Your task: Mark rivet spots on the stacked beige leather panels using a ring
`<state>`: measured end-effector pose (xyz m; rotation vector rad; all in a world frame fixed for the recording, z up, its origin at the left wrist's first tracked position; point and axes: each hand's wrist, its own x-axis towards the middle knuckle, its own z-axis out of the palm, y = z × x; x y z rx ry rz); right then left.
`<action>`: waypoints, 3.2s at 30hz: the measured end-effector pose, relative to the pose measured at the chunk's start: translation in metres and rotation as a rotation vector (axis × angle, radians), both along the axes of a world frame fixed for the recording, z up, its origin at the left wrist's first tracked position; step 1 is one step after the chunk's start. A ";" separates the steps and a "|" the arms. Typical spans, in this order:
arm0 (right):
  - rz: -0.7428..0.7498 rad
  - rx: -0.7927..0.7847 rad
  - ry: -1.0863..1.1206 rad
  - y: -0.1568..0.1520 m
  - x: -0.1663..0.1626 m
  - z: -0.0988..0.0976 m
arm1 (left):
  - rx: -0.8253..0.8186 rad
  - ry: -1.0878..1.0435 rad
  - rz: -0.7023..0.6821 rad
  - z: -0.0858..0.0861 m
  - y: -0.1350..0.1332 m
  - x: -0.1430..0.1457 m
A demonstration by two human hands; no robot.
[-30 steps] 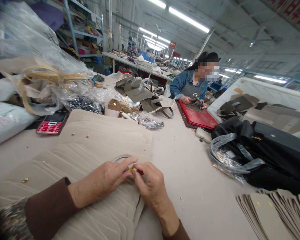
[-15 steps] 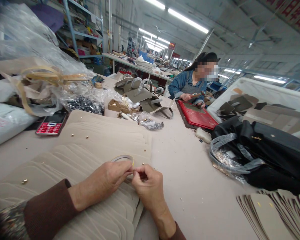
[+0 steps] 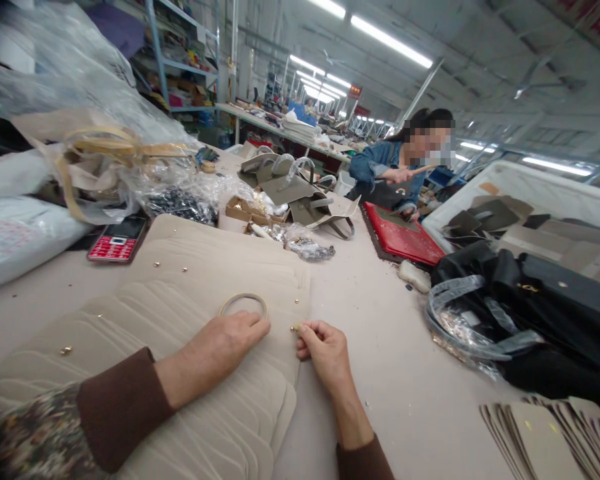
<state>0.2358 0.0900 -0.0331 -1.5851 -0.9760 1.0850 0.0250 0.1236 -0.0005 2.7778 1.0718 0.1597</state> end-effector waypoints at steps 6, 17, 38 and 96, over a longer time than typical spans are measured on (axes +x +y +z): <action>0.071 -0.014 -0.167 -0.001 -0.011 0.000 | -0.020 0.024 -0.003 -0.002 -0.001 0.003; 0.041 0.021 -0.466 0.006 -0.011 -0.004 | -0.004 -0.005 -0.003 -0.003 -0.002 0.001; 0.302 0.057 -0.651 -0.011 -0.012 0.012 | 0.017 -0.085 -0.075 0.003 0.003 -0.008; 0.239 -0.235 -0.178 -0.006 -0.002 0.008 | -0.065 -0.058 -0.084 -0.003 0.006 -0.005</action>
